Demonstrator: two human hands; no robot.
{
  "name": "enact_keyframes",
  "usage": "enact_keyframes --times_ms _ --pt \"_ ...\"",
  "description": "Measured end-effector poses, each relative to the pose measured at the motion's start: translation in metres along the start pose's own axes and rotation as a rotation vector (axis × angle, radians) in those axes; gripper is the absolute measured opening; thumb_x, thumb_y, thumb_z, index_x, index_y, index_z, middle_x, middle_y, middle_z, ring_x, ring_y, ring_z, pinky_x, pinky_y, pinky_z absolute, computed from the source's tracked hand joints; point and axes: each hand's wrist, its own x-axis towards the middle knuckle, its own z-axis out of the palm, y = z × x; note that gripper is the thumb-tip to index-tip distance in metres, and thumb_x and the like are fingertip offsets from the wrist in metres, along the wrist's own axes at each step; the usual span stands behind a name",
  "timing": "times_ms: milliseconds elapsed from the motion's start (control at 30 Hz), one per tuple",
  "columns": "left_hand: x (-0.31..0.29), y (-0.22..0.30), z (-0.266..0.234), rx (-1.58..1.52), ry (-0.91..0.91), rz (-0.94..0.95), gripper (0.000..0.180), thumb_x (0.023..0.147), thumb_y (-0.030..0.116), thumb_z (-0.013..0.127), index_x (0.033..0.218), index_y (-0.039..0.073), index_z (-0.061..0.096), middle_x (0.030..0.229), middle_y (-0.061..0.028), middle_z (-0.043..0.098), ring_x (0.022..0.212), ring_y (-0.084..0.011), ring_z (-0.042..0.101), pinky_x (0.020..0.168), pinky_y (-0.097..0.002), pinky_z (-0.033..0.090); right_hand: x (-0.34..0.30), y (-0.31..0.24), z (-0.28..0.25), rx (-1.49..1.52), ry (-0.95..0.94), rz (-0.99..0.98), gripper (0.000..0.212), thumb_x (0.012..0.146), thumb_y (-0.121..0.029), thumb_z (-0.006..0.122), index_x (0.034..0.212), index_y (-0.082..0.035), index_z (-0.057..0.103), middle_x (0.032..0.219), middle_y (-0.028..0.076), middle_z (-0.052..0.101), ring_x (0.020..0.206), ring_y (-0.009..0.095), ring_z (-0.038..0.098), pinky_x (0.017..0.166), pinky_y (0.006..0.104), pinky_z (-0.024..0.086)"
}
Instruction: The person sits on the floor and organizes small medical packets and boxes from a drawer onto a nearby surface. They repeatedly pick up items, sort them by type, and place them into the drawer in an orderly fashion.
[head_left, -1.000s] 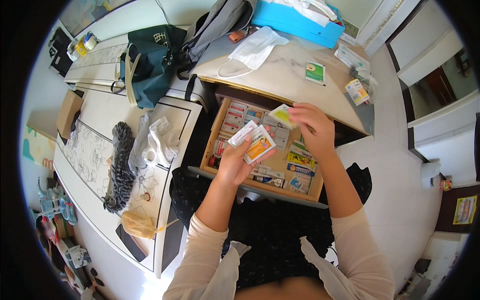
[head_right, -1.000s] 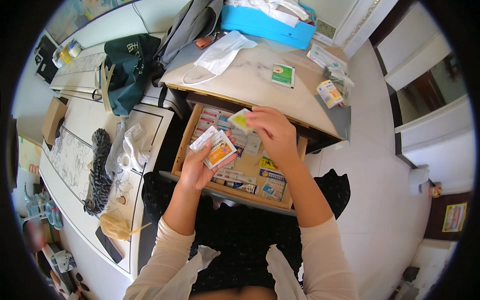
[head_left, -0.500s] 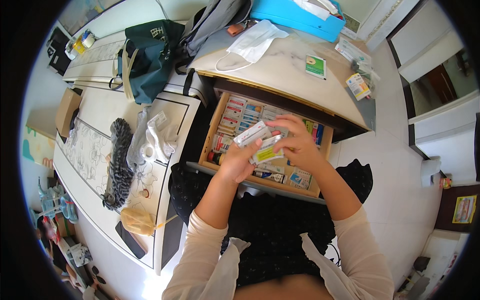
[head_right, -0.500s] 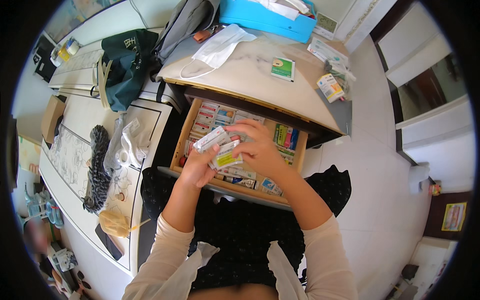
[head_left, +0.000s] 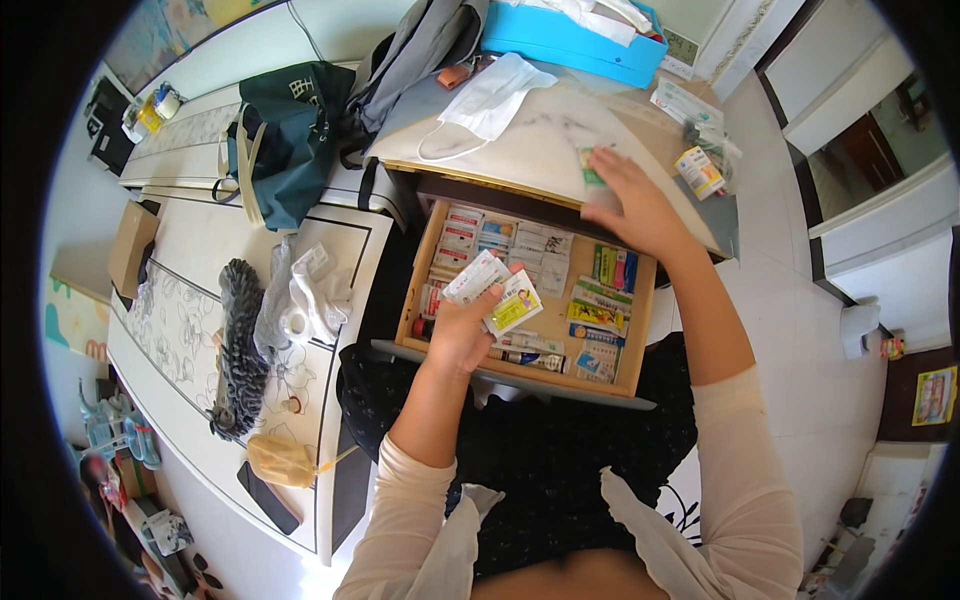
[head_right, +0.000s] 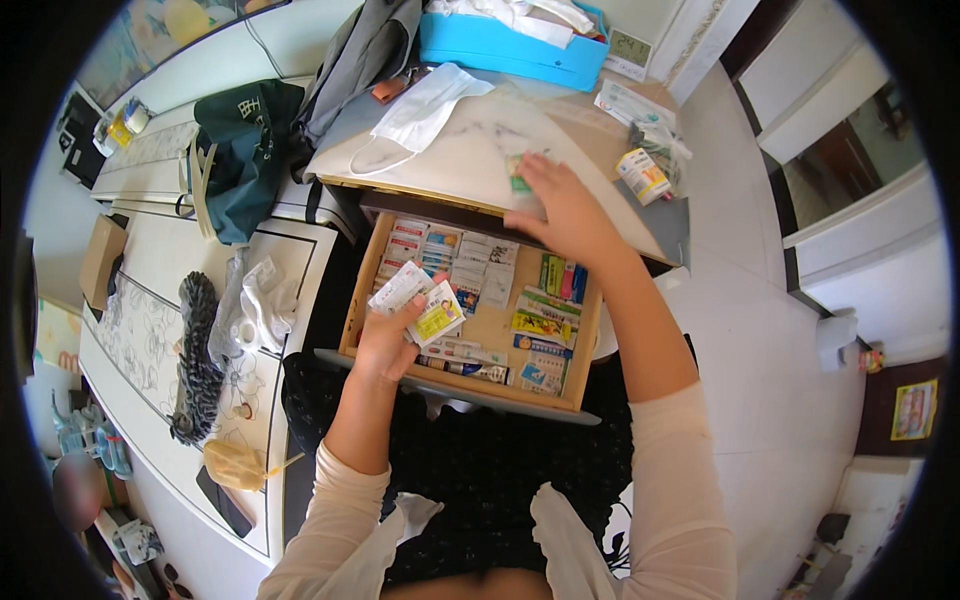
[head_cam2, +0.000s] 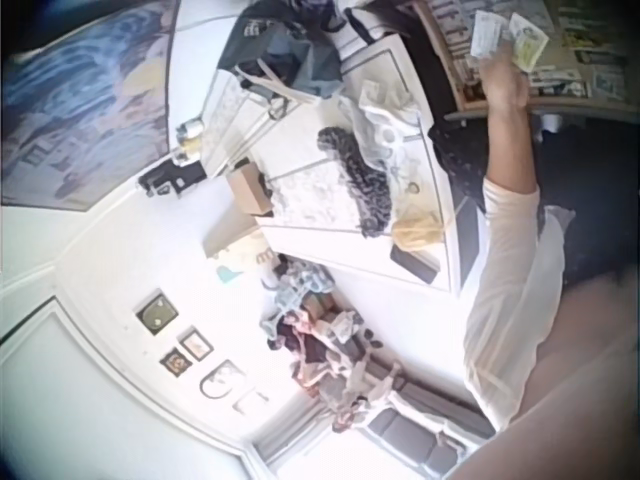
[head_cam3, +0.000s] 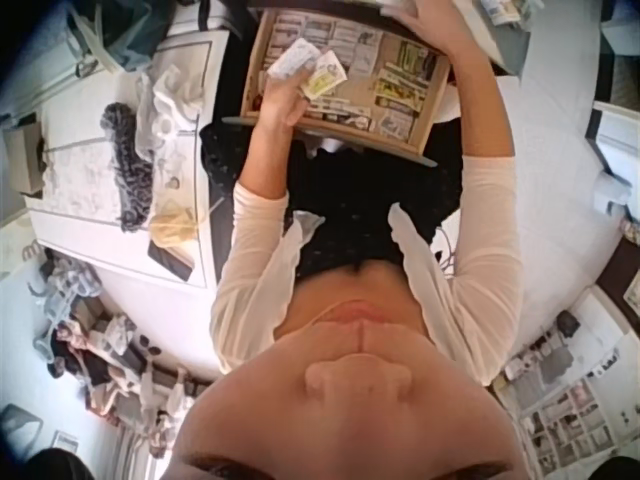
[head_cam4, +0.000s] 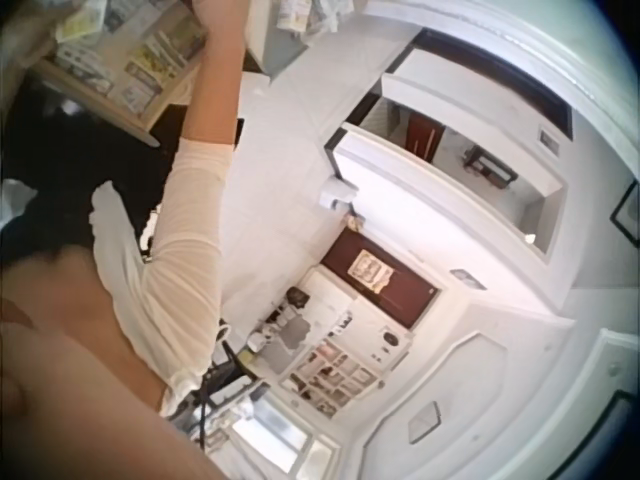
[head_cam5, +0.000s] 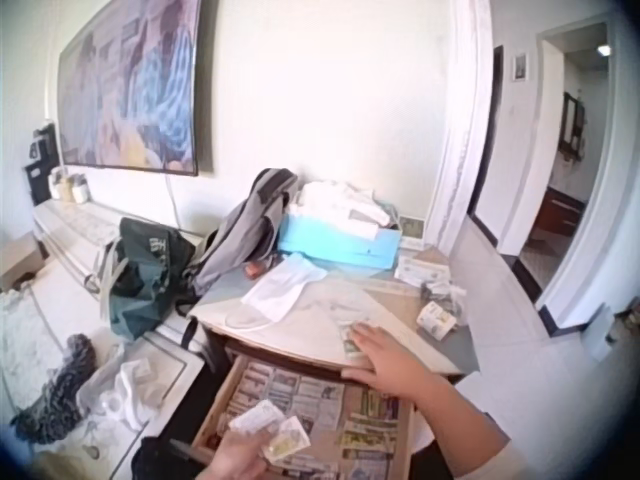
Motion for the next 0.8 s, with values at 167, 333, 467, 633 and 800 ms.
enact_keyframes --times_ms 167,333,467,633,800 --pt "-0.001 -0.003 0.001 -0.020 -0.017 0.019 0.046 0.090 -0.001 0.047 0.133 0.000 0.030 0.124 -0.0205 0.052 0.110 -0.0272 0.055 0.088 -0.0387 0.050 -0.072 -0.042 -0.012 0.594 0.065 0.356 0.035 0.082 -0.001 0.060 0.116 0.002 0.051 0.105 0.011 0.060 0.097 0.016 0.059 0.087 0.0272 0.045" --pt "-0.004 -0.011 0.005 -0.014 -0.051 -0.051 0.042 0.091 0.005 0.050 0.129 -0.001 0.033 0.123 -0.0206 0.052 0.110 -0.0262 0.055 0.089 -0.0376 0.050 -0.101 -0.081 0.000 1.330 0.194 0.612 0.021 0.083 0.003 0.059 0.103 -0.002 0.056 0.095 0.010 0.063 0.089 0.013 0.061 0.080 0.0235 0.047" --pt "-0.008 -0.012 0.004 0.016 -0.073 -0.089 0.040 0.091 0.009 0.050 0.128 -0.001 0.038 0.121 -0.0191 0.054 0.108 -0.0257 0.056 0.088 -0.0367 0.050 -0.103 -0.088 0.008 1.168 0.380 0.278 0.023 0.072 0.015 0.055 0.084 -0.002 0.063 0.110 0.014 0.062 0.104 0.019 0.058 0.086 0.0271 0.044" --pt "-0.004 -0.020 -0.006 0.036 -0.079 -0.143 0.038 0.093 0.014 0.047 0.128 0.002 0.036 0.124 -0.0218 0.051 0.109 -0.0308 0.055 0.083 -0.0431 0.052 -0.140 -0.066 0.024 1.111 0.061 0.694 0.026 0.068 0.017 0.052 0.078 -0.002 0.066 0.120 0.013 0.055 0.108 0.022 0.055 0.089 0.0325 0.044" --pt "-0.005 -0.021 -0.014 0.091 -0.032 -0.124 0.038 0.093 0.013 0.047 0.128 0.001 0.036 0.120 -0.0195 0.052 0.108 -0.0300 0.056 0.084 -0.0448 0.052 -0.143 -0.074 0.012 1.658 0.367 0.926 0.026 0.079 0.012 0.053 0.101 0.000 0.061 0.106 0.010 0.060 0.098 0.018 0.058 0.086 0.0318 0.047"
